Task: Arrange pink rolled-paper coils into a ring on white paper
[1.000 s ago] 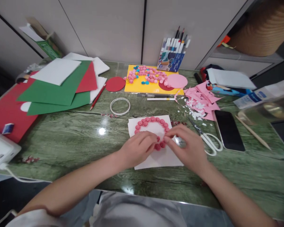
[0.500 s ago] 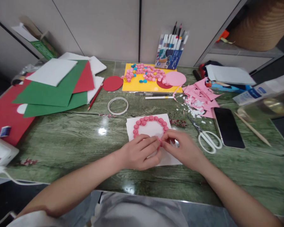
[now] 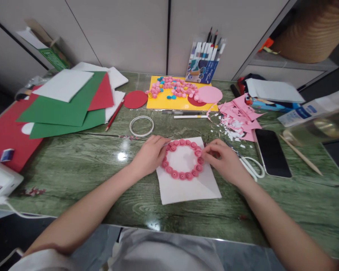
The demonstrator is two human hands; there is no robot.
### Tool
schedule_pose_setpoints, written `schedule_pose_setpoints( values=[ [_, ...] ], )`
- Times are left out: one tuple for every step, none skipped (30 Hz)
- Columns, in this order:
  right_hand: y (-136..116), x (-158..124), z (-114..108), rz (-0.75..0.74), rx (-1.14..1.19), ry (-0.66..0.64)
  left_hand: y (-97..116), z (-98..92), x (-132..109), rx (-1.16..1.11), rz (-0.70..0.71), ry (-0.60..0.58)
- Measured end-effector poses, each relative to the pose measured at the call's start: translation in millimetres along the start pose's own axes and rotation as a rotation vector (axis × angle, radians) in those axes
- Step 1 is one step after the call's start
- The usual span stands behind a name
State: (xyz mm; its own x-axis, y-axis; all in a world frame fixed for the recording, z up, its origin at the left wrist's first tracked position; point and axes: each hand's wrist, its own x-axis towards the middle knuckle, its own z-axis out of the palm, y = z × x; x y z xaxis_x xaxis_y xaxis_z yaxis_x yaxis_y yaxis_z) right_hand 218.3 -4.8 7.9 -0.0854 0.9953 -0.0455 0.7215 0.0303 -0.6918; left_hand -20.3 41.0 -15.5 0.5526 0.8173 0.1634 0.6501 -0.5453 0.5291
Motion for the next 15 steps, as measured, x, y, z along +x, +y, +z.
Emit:
schedule_pose_setpoints(
  values=[
    [-1,-1,1,-0.005,-0.012,0.006,2,0.9,-1,-0.020,0.006,-0.009],
    [-1,-1,2,-0.013,-0.022,0.003,5,1.6,-2,-0.045,0.015,-0.016],
    [-2,-2,3,-0.025,-0.034,-0.003,9,2.1,-3,-0.073,0.025,-0.027],
    [-4,-3,4,-0.038,-0.048,-0.011,13,2.3,-5,-0.098,0.037,-0.040],
    [-5,-4,4,-0.053,-0.068,-0.021,17,2.3,-6,-0.120,0.050,-0.056],
    [-6,-5,5,-0.067,-0.093,-0.031,21,2.3,-7,-0.139,0.058,-0.074],
    [-8,-6,5,-0.081,-0.125,-0.042,24,2.2,-9,-0.155,0.061,-0.095],
    [-10,-7,5,-0.094,-0.159,-0.054,27,2.2,-10,-0.171,0.060,-0.115],
    [-12,-8,5,-0.105,-0.189,-0.070,29,2.1,-11,-0.188,0.055,-0.134],
    [-14,-10,5,-0.112,-0.210,-0.090,31,2.0,-12,-0.206,0.047,-0.149],
    [-16,-11,5,-0.107,-0.220,-0.116,32,1.8,-13,-0.223,0.038,-0.164],
    [-18,-13,5,-0.092,-0.220,-0.144,33,1.6,-14,-0.240,0.031,-0.175],
    [-20,-15,5,-0.073,-0.209,-0.175,34,1.4,-15,-0.253,0.025,-0.183],
    [-22,-17,5,-0.054,-0.193,-0.209,34,1.2,-16,-0.263,0.019,-0.188],
    [-25,-20,5,-0.038,-0.173,-0.245,34,1.1,-16,-0.266,0.013,-0.191]
  ],
)
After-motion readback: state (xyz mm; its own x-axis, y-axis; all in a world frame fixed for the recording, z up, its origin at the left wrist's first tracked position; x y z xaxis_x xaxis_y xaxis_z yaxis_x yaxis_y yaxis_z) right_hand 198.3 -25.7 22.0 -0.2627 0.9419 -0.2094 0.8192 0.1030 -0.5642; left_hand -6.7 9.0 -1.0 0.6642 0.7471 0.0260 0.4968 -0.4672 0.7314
